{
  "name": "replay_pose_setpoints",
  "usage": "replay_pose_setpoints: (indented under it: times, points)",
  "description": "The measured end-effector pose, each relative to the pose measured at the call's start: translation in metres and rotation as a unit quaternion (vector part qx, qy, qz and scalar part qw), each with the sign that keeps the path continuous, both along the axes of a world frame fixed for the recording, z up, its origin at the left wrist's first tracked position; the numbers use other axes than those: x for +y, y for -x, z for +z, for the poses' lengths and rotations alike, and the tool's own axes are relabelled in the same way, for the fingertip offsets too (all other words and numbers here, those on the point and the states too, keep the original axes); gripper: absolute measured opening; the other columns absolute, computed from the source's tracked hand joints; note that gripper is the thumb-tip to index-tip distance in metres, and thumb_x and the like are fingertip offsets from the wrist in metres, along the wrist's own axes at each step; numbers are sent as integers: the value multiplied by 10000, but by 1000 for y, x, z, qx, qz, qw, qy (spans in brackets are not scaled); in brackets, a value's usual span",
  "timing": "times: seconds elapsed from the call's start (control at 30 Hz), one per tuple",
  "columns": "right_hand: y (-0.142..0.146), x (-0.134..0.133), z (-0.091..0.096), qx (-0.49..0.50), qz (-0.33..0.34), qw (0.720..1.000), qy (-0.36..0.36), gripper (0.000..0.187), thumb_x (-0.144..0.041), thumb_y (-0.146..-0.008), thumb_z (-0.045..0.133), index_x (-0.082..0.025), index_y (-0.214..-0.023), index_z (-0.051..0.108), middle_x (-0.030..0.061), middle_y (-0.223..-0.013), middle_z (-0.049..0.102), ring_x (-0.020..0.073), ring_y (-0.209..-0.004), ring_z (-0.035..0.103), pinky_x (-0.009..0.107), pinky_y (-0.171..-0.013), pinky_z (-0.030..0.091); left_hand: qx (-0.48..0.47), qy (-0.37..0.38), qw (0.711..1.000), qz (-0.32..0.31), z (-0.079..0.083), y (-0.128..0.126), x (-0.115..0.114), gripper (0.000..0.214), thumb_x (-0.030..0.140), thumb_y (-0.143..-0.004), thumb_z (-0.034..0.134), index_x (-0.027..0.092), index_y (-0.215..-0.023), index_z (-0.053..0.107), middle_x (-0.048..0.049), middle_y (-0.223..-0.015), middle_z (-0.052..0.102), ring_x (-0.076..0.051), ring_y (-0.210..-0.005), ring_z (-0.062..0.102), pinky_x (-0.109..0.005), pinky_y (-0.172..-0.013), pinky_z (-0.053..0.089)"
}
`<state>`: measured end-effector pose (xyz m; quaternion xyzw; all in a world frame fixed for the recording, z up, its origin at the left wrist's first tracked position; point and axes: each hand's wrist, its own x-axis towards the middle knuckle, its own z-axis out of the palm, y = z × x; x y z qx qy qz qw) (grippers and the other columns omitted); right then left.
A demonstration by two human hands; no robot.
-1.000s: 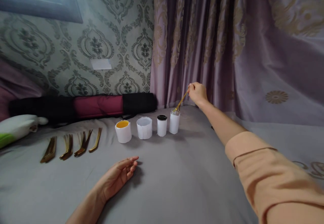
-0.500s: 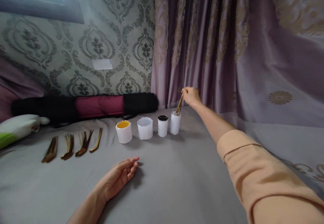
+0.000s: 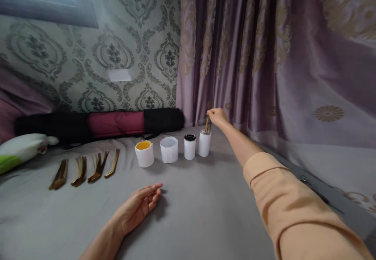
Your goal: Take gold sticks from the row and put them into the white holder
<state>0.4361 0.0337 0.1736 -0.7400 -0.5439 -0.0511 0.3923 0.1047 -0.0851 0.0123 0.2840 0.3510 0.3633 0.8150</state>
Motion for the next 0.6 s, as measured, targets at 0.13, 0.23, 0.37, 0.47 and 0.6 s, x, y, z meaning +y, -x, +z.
replay_pose_setpoints:
  times: [0.13,0.23,0.37,0.47,0.6]
  points:
    - [-1,4,-8,16,-4,1000,10,254,-331,-734,486,-188,-798,686,18,-753,662,129,-666,572,205,-558,379,3,3,1000,1,2,-1,1,214,143,-728,563,77,-930,551,-58,-724,578,-69,-567,529,-169,-511,460]
    - [-3,7,-14,32,-5,999,16,250,-330,-730,495,-184,-791,688,19,-739,661,125,-654,570,203,-558,385,3,3,1000,1,3,-1,0,211,137,-726,562,76,-928,551,-57,-721,577,-68,-562,527,-168,-506,456]
    - [-7,11,-21,59,-4,998,24,243,-321,-724,507,-170,-773,691,31,-716,661,121,-649,574,199,-565,397,2,0,1000,1,2,0,-1,203,140,-729,560,76,-921,555,-58,-721,578,-69,-563,527,-169,-511,457]
    - [-9,13,-25,80,5,996,29,236,-311,-721,515,-158,-760,691,39,-710,664,111,-634,574,191,-571,407,4,0,1000,1,2,0,-1,198,141,-728,560,79,-916,557,-58,-717,580,-69,-562,529,-171,-516,460]
    - [-11,14,-29,105,15,994,35,224,-305,-706,536,-145,-734,690,46,-713,668,110,-629,574,189,-578,417,2,0,1000,0,2,-1,0,206,139,-727,561,79,-923,554,-57,-723,579,-70,-572,533,-170,-521,460]
